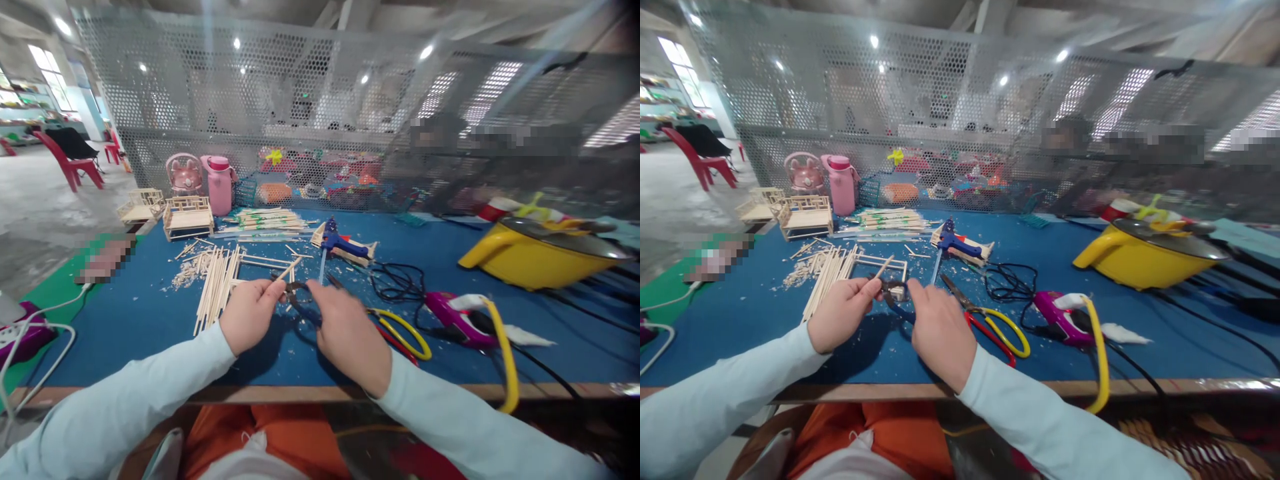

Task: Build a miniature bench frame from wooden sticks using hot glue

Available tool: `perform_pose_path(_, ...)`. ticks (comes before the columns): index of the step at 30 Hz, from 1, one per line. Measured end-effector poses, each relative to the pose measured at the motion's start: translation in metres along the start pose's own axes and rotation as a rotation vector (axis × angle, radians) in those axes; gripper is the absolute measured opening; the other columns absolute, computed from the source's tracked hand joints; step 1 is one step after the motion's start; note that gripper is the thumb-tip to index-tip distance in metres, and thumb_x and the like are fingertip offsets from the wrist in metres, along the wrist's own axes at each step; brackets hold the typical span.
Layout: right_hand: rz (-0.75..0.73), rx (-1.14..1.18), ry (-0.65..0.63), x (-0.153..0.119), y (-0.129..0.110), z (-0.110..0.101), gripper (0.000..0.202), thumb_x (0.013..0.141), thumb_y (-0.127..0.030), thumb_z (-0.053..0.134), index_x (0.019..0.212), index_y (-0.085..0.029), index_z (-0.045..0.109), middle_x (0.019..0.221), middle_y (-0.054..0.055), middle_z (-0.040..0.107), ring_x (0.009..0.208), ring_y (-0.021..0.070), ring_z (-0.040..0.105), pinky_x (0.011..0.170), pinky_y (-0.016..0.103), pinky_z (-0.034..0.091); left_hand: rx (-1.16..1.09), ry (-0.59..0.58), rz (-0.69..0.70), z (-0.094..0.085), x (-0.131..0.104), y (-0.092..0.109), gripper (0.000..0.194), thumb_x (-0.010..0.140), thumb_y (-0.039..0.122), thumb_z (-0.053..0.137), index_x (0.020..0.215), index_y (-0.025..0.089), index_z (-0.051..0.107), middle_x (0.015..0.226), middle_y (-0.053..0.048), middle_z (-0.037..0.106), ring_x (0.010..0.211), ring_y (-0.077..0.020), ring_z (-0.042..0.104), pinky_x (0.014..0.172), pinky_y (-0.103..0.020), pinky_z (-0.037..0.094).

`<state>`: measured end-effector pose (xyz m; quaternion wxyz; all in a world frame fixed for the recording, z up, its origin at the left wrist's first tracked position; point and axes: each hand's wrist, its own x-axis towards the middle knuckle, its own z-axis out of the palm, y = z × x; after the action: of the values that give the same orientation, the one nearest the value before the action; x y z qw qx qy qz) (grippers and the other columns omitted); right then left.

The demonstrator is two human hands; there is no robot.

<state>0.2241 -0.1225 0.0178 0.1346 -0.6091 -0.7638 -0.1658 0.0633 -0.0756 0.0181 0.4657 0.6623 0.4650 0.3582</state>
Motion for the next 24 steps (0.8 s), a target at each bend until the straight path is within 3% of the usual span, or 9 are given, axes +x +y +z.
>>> perform_pose_path(3, 0.000, -0.134, 0.000, 0.006, 0.002, -0.009, 0.048, 0.068, -0.008, 0.044, 0.116, -0.010, 0.050, 0.082, 0.013, 0.058, 0.076, 0.0249, 0.052, 0.065, 0.034, 0.037, -0.122, -0.073, -0.093, 0.003, 0.007, -0.001, 0.037, 0.081, 0.045, 0.036, 0.067, 0.014, 0.054, 0.041, 0.008, 0.030, 0.035, -0.0061, 0.023, 0.037, -0.020, 0.018)
perform_pose_path(5, 0.004, -0.037, -0.031, 0.008, 0.004, -0.012, 0.053, 0.064, -0.006, 0.045, 0.117, -0.008, 0.049, 0.088, 0.014, 0.059, 0.080, 0.0251, 0.053, 0.068, 0.034, 0.039, -0.097, -0.084, 0.001, 0.003, 0.009, 0.001, 0.038, 0.081, 0.045, 0.037, 0.069, 0.014, 0.055, 0.044, 0.008, 0.031, 0.037, -0.0062, 0.025, 0.038, -0.020, 0.020)
perform_pose_path(8, 0.035, 0.296, -0.097, 0.011, 0.014, -0.015, 0.054, 0.064, -0.006, 0.043, 0.117, -0.011, 0.048, 0.101, 0.012, 0.061, 0.088, 0.0219, 0.055, 0.075, 0.032, 0.041, 0.053, -0.032, 0.230, -0.002, 0.005, 0.008, 0.036, 0.082, 0.042, 0.038, 0.070, 0.015, 0.058, 0.047, 0.006, 0.037, 0.044, -0.0074, 0.031, 0.043, -0.020, 0.024)
perform_pose_path(11, 0.212, 0.578, -0.121, 0.012, 0.037, -0.018, 0.042, 0.072, -0.014, 0.037, 0.112, -0.014, 0.050, 0.081, 0.005, 0.064, 0.066, 0.0169, 0.057, 0.061, 0.028, 0.045, 0.132, 0.009, 0.404, -0.010, -0.004, 0.012, 0.032, 0.084, 0.036, 0.038, 0.069, 0.015, 0.057, 0.053, 0.004, 0.042, 0.051, -0.0085, 0.038, 0.050, -0.021, 0.030)
perform_pose_path(13, 0.359, 0.613, -0.056, 0.008, 0.056, -0.022, 0.039, 0.074, -0.018, 0.035, 0.110, -0.014, 0.050, 0.072, 0.003, 0.063, 0.056, 0.0154, 0.055, 0.055, 0.027, 0.044, 0.118, 0.038, 0.415, -0.016, -0.007, 0.011, 0.032, 0.085, 0.036, 0.036, 0.067, 0.016, 0.054, 0.054, 0.004, 0.043, 0.051, -0.0086, 0.038, 0.051, -0.021, 0.031)
perform_pose_path(14, 0.361, 0.584, -0.080, 0.005, 0.063, -0.023, 0.038, 0.074, -0.019, 0.037, 0.109, -0.015, 0.052, 0.076, 0.003, 0.064, 0.059, 0.0160, 0.057, 0.057, 0.027, 0.045, 0.103, 0.053, 0.388, -0.018, -0.007, 0.010, 0.033, 0.085, 0.037, 0.035, 0.066, 0.016, 0.052, 0.053, 0.004, 0.041, 0.050, -0.0085, 0.037, 0.050, -0.021, 0.030)
perform_pose_path(16, 0.289, 0.474, -0.248, -0.003, 0.070, -0.023, 0.037, 0.074, -0.020, 0.040, 0.108, -0.017, 0.054, 0.088, 0.005, 0.066, 0.072, 0.0183, 0.060, 0.065, 0.028, 0.046, 0.086, 0.066, 0.325, -0.020, -0.003, 0.006, 0.034, 0.085, 0.038, 0.034, 0.064, 0.016, 0.049, 0.051, 0.005, 0.038, 0.049, -0.0083, 0.035, 0.049, -0.021, 0.029)
perform_pose_path(19, 0.183, 0.200, -0.444, -0.014, 0.059, -0.014, 0.038, 0.076, -0.025, 0.046, 0.111, -0.015, 0.054, 0.102, 0.011, 0.063, 0.089, 0.0238, 0.059, 0.075, 0.032, 0.043, 0.117, 0.033, 0.282, -0.019, 0.004, 0.003, 0.034, 0.085, 0.039, 0.034, 0.063, 0.017, 0.049, 0.051, 0.005, 0.038, 0.050, -0.0087, 0.036, 0.051, -0.021, 0.030)
perform_pose_path(24, 0.226, -0.195, -0.304, -0.015, 0.029, 0.012, 0.056, 0.079, -0.052, 0.044, 0.120, -0.015, 0.048, 0.098, 0.016, 0.060, 0.089, 0.0298, 0.055, 0.069, 0.039, 0.041, 0.185, -0.023, 0.287, -0.014, 0.005, 0.000, 0.035, 0.085, 0.039, 0.034, 0.063, 0.017, 0.051, 0.053, 0.005, 0.042, 0.054, -0.0095, 0.040, 0.054, -0.022, 0.031)
